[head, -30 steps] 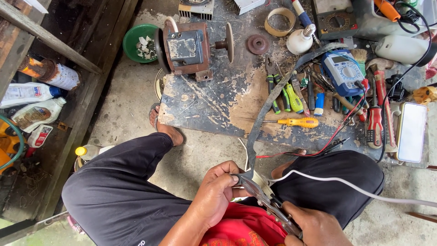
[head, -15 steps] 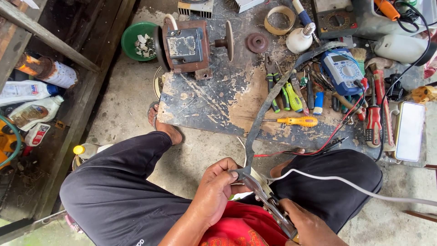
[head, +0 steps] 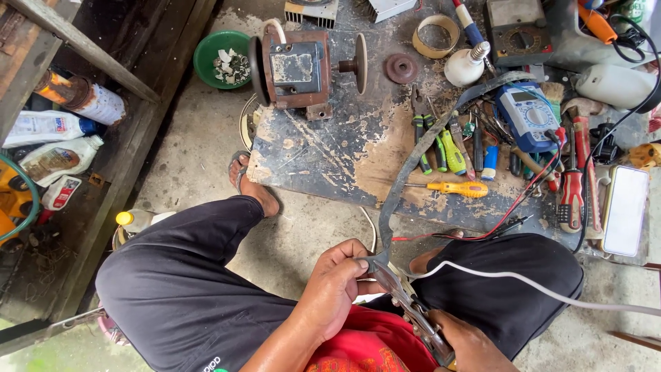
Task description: Using a bench grinder and pliers to shape a metal piece, followed by using a hacksaw blade to cut it.
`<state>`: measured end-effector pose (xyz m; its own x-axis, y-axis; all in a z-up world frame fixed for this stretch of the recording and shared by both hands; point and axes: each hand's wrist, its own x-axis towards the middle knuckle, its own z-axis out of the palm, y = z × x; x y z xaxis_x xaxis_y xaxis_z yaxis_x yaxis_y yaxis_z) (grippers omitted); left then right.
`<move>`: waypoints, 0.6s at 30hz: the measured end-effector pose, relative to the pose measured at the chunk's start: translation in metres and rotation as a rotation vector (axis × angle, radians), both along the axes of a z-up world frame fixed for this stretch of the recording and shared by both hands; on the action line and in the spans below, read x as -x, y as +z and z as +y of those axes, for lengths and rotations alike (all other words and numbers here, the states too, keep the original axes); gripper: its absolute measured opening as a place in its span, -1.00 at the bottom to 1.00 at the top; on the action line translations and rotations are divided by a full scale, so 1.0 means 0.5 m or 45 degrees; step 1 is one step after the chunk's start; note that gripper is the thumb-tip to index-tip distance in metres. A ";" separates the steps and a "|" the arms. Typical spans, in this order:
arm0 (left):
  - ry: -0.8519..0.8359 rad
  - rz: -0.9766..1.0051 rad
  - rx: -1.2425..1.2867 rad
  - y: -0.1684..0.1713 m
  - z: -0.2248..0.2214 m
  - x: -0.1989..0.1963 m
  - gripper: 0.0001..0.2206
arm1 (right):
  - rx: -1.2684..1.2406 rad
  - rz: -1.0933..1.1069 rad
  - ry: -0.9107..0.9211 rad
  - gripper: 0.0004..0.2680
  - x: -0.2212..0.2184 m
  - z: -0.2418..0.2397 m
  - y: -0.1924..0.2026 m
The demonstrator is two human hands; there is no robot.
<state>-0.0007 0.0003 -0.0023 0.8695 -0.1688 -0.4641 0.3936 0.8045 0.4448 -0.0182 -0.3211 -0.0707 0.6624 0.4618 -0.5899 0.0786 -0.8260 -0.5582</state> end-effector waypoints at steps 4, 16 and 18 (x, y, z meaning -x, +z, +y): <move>0.018 -0.019 0.027 0.001 0.005 -0.004 -0.90 | -0.050 -0.115 -0.049 -0.39 0.003 -0.009 -0.002; -0.029 0.012 -0.047 0.004 0.006 -0.003 -0.90 | -0.024 -0.126 0.196 -0.24 0.001 -0.034 -0.038; -0.038 0.005 -0.054 0.002 0.007 -0.003 -0.89 | -0.049 -0.153 0.077 -0.39 -0.007 -0.004 0.011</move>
